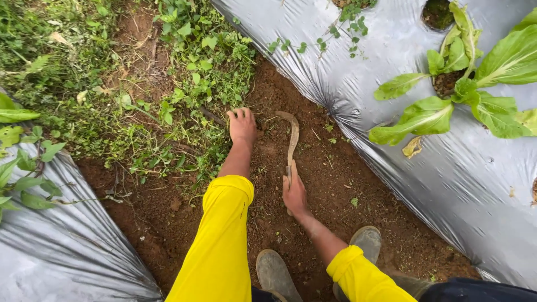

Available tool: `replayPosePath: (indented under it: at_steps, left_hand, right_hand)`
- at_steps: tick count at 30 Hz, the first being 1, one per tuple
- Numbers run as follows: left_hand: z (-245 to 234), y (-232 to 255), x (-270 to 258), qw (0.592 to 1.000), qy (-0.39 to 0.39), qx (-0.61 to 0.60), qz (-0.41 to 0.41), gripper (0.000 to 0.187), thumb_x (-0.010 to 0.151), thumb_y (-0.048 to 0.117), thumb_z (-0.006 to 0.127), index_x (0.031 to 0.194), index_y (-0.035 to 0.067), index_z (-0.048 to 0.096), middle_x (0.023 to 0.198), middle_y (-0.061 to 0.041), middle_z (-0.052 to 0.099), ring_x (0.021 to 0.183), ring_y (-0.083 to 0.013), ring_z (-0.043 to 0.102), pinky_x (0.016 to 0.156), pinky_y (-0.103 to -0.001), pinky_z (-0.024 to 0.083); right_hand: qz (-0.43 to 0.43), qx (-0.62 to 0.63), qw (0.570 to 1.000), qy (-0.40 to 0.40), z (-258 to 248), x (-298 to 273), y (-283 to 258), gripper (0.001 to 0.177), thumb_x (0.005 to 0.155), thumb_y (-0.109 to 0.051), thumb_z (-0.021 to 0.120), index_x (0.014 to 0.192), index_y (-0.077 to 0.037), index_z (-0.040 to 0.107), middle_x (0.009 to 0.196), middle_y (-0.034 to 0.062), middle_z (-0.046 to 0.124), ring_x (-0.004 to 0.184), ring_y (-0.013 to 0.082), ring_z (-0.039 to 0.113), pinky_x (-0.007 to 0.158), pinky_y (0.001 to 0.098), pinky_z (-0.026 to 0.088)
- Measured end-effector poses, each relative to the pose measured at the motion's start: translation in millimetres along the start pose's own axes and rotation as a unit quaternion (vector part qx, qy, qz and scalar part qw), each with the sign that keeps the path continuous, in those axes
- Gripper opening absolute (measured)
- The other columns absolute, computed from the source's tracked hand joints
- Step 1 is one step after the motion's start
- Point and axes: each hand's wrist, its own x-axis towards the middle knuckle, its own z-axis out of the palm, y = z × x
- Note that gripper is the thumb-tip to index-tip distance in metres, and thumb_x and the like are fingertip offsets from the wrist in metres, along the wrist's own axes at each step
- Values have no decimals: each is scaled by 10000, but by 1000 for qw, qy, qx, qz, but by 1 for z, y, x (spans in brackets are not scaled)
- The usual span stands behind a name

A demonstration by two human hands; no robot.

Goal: The person uses a sickle to cut weeds growing between rows of plants in a garden. They gather the cut weeds by hand and continue clearing the area along the plastic mulch.

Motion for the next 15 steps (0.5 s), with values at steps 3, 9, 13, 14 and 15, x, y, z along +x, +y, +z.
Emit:
replayPosePath:
  at_steps: [3, 9, 13, 14, 15]
  left_hand:
    - [38, 15, 26, 1000, -11, 5, -3, 541, 1089, 353, 364, 1524, 42, 448, 1444, -192, 461, 1358, -386, 451, 1135, -640, 330]
    - [43, 13, 41, 1000, 8, 10, 14, 447, 1069, 358, 450, 1384, 73, 592, 1323, -147, 534, 1260, -350, 474, 1071, -622, 335]
    - [1, -2, 3, 1000, 2, -16, -8, 343, 1075, 261, 446, 1323, 95, 617, 1242, -119, 582, 1193, -331, 493, 1009, -580, 344]
    - [26, 3, 19, 1000, 6, -16, -5, 326, 1063, 255, 475, 1306, 104, 632, 1220, -117, 599, 1175, -324, 498, 1003, -572, 345]
    - [49, 8, 37, 1000, 11, -16, -2, 309, 1051, 249, 503, 1288, 113, 646, 1199, -115, 616, 1156, -317, 503, 997, -565, 345]
  right_hand:
    - [-6, -15, 1000, 12, 1, 41, -2, 624, 1112, -254, 411, 1663, -104, 161, 1208, 298, 620, 974, 476, 699, 695, 571, 609]
    - [-3, 39, 999, 26, 21, 33, -28, 610, 1095, -200, 463, 1654, -119, 232, 997, 230, 675, 731, 329, 698, 535, 407, 585]
    - [54, 65, 996, -7, 24, -36, -20, 601, 1095, -244, 438, 1652, -138, 236, 979, 208, 679, 719, 288, 688, 536, 385, 570]
    - [58, 51, 997, -13, 26, -39, -13, 605, 1088, -257, 453, 1648, -143, 254, 1056, 228, 680, 800, 332, 706, 587, 426, 583]
    - [61, 37, 997, -17, 27, -41, -5, 608, 1081, -269, 468, 1644, -148, 272, 1132, 248, 680, 881, 377, 724, 638, 467, 596]
